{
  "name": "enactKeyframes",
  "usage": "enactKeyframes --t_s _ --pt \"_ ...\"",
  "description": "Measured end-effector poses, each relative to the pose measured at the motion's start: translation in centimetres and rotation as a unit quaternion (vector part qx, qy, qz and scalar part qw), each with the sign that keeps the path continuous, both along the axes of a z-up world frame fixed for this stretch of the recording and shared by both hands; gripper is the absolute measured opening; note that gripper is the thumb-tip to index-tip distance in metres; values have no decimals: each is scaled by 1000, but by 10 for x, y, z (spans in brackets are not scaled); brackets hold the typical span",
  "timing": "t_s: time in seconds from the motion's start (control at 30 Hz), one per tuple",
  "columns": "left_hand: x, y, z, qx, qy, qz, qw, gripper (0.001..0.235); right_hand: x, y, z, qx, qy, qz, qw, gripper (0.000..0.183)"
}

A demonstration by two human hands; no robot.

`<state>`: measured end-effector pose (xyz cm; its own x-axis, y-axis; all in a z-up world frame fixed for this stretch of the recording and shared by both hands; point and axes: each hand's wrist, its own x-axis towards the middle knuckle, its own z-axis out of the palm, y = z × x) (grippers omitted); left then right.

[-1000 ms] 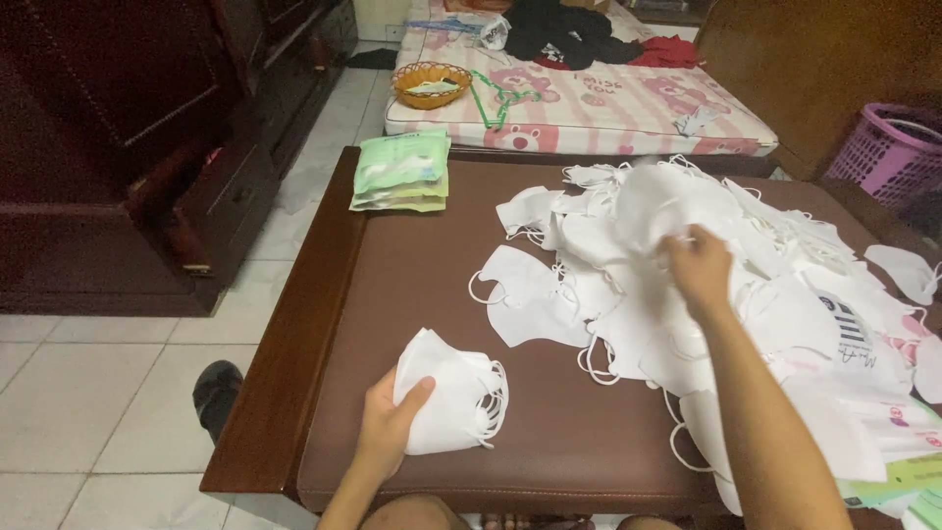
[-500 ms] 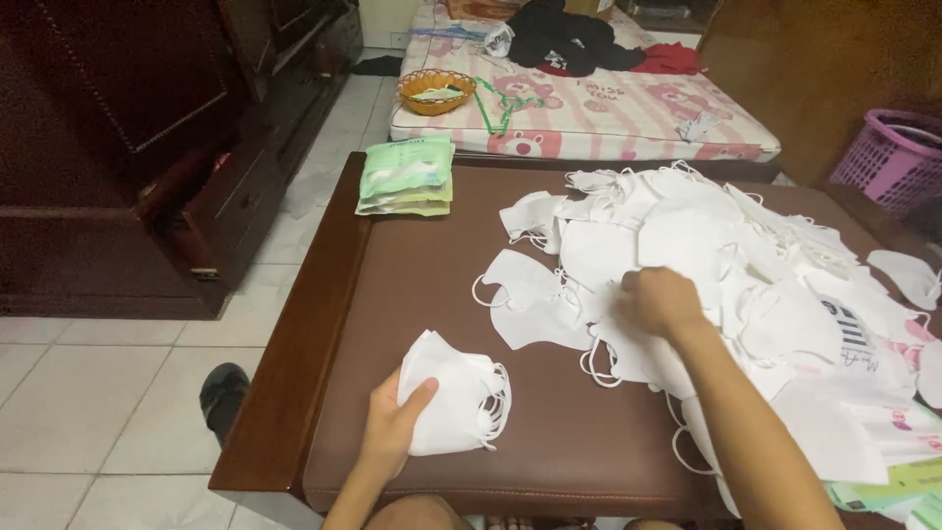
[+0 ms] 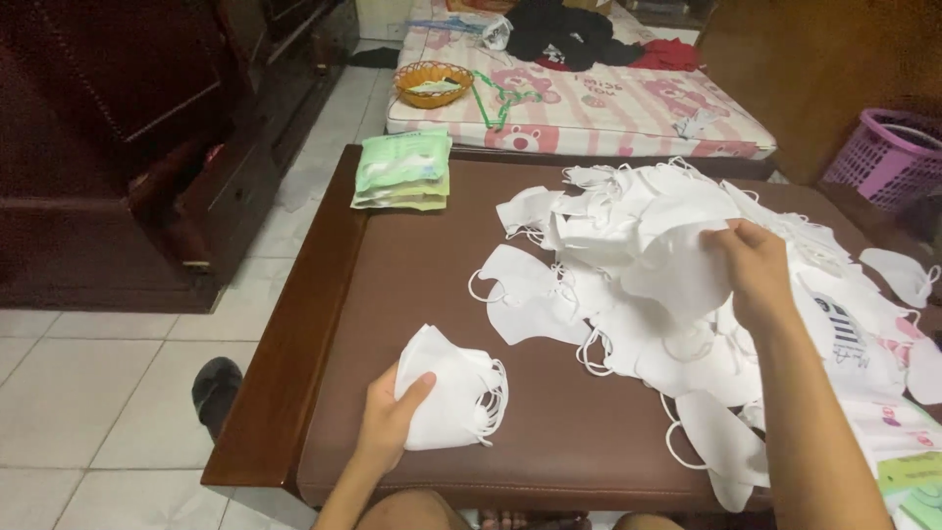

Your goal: The person sits at a table and repeatedly picks up white face masks, folds them, and places them into small green packaging. The person then seals the package and sets it aside before repeating the process with more masks.

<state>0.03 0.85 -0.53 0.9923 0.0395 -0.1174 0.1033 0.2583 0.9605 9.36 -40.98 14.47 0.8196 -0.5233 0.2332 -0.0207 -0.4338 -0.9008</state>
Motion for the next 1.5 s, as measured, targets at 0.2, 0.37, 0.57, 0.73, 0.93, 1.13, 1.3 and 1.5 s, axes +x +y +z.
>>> enactKeyframes --t_s 0.2,0.37,0.57,0.73,0.93,1.13,1.3,1.5 --pt "-1 -1 6 12 9 13 1000 36 -12 -11 2 89 -3 88 992 8" --pt "1 0 5 6 14 9 1000 39 26 -65 -59 -515 -97 -176 833 50" --pt "-2 -2 8 -11 19 13 1000 40 5 4 -64 -404 195 197 872 30" --pt "-1 -1 6 -17 21 11 1000 36 -41 82 -40 -549 396 204 707 34" --pt "-2 -2 6 -25 20 14 999 36 -7 22 -122 -596 203 128 766 24" --pt "-3 0 5 -24 17 10 1000 35 -42 31 -32 -183 194 144 953 6" --pt "-2 -1 3 -22 15 11 1000 37 -44 18 -46 71 102 174 977 12" --pt "-3 -2 5 -25 10 9 1000 35 -57 69 -75 286 -42 472 833 33"
